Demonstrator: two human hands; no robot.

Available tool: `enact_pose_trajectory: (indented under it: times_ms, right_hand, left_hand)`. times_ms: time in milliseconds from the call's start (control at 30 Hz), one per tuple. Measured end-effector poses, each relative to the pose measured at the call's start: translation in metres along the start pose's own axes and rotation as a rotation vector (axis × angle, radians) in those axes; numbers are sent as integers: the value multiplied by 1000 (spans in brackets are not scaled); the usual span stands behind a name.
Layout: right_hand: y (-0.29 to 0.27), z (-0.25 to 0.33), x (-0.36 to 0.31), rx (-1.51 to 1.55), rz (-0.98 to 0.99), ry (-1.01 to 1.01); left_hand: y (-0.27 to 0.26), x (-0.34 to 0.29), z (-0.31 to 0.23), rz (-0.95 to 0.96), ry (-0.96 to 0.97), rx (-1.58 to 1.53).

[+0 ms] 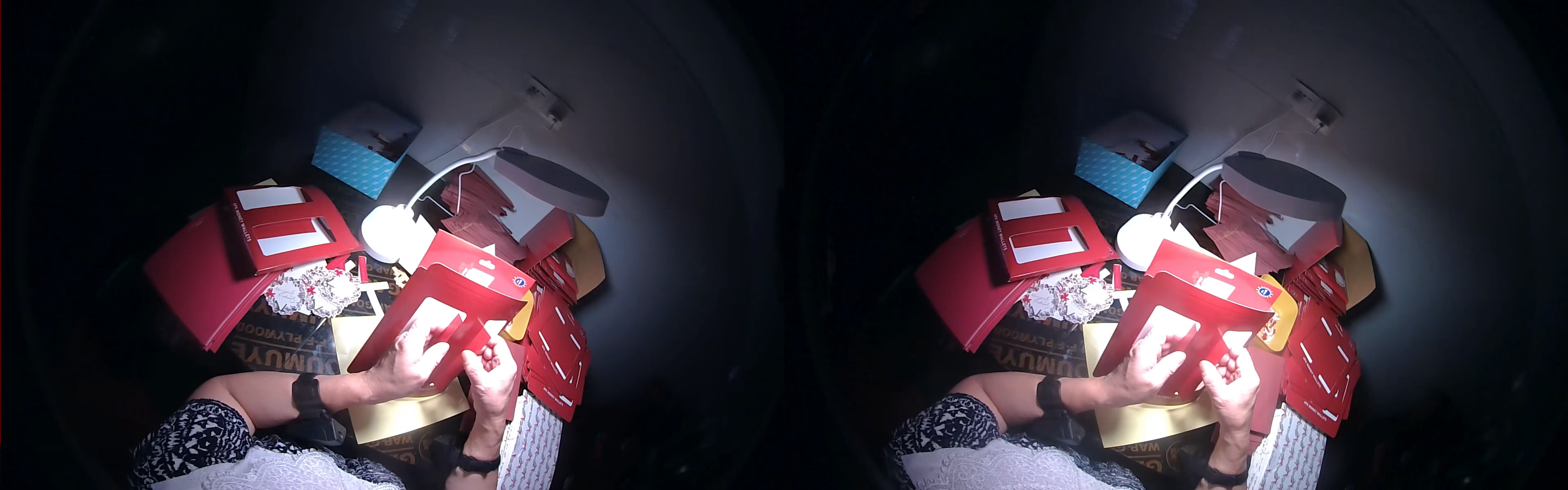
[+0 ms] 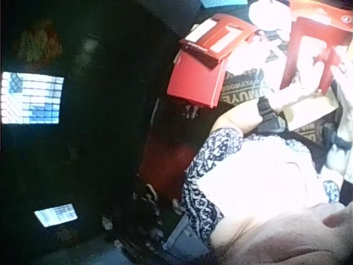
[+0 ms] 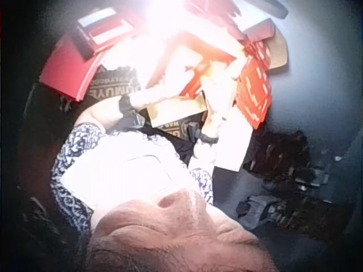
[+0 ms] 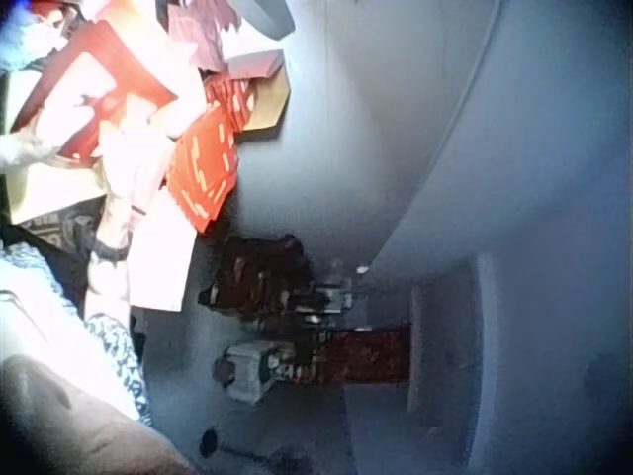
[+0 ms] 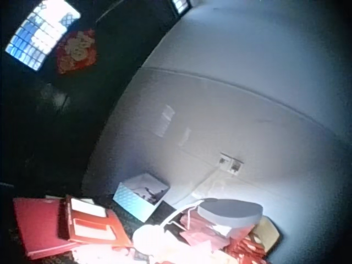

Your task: Assembling and folding red cardboard money wallet gift boxes.

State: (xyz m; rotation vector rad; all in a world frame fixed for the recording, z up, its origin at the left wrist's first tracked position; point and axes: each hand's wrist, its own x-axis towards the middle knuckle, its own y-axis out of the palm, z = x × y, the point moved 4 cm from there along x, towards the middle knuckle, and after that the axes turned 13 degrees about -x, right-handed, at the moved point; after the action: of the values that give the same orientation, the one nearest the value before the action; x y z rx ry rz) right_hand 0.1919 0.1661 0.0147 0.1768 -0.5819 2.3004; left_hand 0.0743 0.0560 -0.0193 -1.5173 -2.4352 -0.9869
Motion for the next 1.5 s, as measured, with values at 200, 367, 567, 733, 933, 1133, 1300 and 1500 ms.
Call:
enact_pose_trajectory:
  times_ms: [200, 367, 567, 733, 933, 1133, 1300, 1500]
  right_hand:
    - [11, 3, 0, 42, 83, -66]
    - [13, -7, -1, 77, 78, -21]
    - [12, -11, -1, 151, 45, -23]
    - [10, -12, -3, 170, 58, -29]
    - [8, -10, -5, 163, 68, 6]
    - [10, -2, -4, 108, 18, 35]
    - [11, -9, -1, 214, 64, 48]
    - [15, -12, -1, 388, 106, 60]
  left_hand:
    - [9, 0, -14, 13, 99, -1]
    - [9, -3, -16, 13, 196, 86]
    - [5, -3, -19, -15, 267, 245]
    - [8, -6, -20, -27, 244, 272]
    - [9, -4, -28, -49, 369, 349]
    - [11, -3, -31, -17, 433, 504]
    - [8, -3, -23, 6, 545, 569]
    - [8, -6, -21, -6, 435, 502]
